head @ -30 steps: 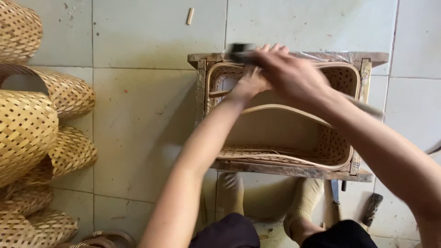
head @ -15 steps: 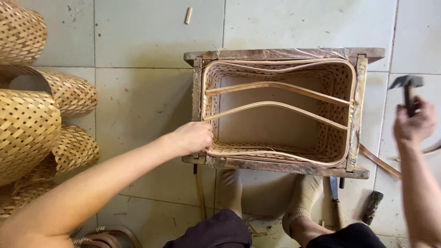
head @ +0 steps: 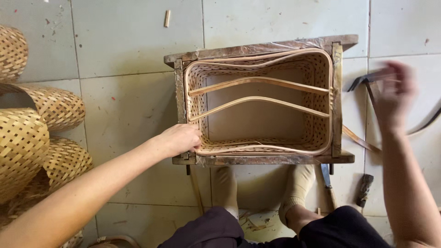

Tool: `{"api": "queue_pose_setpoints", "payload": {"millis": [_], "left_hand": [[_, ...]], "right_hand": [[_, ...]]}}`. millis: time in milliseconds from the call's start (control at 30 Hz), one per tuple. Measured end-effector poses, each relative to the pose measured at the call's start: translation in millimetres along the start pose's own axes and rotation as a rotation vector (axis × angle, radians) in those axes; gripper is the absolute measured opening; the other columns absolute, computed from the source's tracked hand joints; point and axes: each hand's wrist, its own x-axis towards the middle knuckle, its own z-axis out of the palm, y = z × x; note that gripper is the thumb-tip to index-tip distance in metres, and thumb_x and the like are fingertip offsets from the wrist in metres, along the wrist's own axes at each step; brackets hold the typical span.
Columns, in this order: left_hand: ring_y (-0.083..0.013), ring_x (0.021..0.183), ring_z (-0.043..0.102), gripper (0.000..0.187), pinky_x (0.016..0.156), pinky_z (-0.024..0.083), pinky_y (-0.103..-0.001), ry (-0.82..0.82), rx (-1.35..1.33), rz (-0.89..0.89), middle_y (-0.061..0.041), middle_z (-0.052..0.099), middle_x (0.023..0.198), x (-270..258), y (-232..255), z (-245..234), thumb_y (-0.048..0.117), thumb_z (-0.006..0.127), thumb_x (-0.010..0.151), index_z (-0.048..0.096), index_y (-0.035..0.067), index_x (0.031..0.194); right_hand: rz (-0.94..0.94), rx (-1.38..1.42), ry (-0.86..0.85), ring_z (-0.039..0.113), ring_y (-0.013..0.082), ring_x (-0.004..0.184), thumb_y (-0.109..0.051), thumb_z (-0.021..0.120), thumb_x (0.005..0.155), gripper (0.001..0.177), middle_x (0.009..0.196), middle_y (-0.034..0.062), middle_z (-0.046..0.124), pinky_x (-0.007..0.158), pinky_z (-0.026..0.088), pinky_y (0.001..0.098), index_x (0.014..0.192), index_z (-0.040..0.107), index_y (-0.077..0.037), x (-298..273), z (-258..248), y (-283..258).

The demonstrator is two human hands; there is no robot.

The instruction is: The person weaves a rectangular basket by inserting and securing bamboo strips into a wooden mold. They use a hammer to tap the strips into place and adjust the frame as needed.

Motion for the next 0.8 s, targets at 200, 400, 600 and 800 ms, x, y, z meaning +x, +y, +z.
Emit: {"api": "queue_pose_setpoints", "payload": {"millis": [200, 400, 600, 800], "left_hand": [[-0.0249, 0.096, 0.065, 0.005, 0.08, 0.057, -0.04, 0.014, -0.04, -0.035, -0.004, 0.069, 0.086, 0, 1, 0, 0.013, 0.077, 0.077, 0.08, 0.012, 0.08], [-0.0262, 0.091, 0.067, 0.007, 0.076, 0.058, -0.04, 0.021, -0.121, -0.035, -0.009, 0.068, 0.085, 8, -4, -2, 0.011, 0.076, 0.073, 0.078, 0.007, 0.078], [-0.0296, 0.091, 0.064, 0.01, 0.075, 0.058, -0.04, -0.078, 0.172, -0.042, -0.014, 0.062, 0.091, 0, -11, 21, 0.015, 0.069, 0.085, 0.072, 0.006, 0.085], [-0.0372, 0.119, 0.057, 0.098, 0.096, 0.048, -0.045, 0.239, -0.296, 0.055, -0.018, 0.056, 0.134, 58, 52, 79, 0.035, 0.086, 0.076, 0.033, 0.008, 0.154]], "right_hand": [[-0.502, 0.219, -0.8, 0.069, 0.0289, 0.095, -0.023, 0.064, 0.096, 0.031, 0.104, 0.0122, 0.07, 0.082, 0.056, 0.0413, 0.123, 0.07, -0.008, -64, 70, -175], [-0.457, 0.307, -0.783, 0.069, 0.031, 0.089, -0.02, 0.064, 0.096, 0.024, 0.099, 0.0142, 0.066, 0.078, 0.056, 0.0409, 0.114, 0.074, -0.007, -79, 84, -167], [-0.725, 0.192, -0.632, 0.067, 0.0303, 0.105, -0.023, 0.072, 0.094, 0.023, 0.111, 0.0081, 0.072, 0.088, 0.057, 0.0383, 0.115, 0.073, -0.012, -85, 91, -162], [-0.547, 0.06, -0.643, 0.063, 0.0296, 0.107, -0.022, 0.07, 0.099, 0.029, 0.115, 0.0113, 0.066, 0.093, 0.052, 0.042, 0.127, 0.071, -0.011, -116, 73, -153]]}}
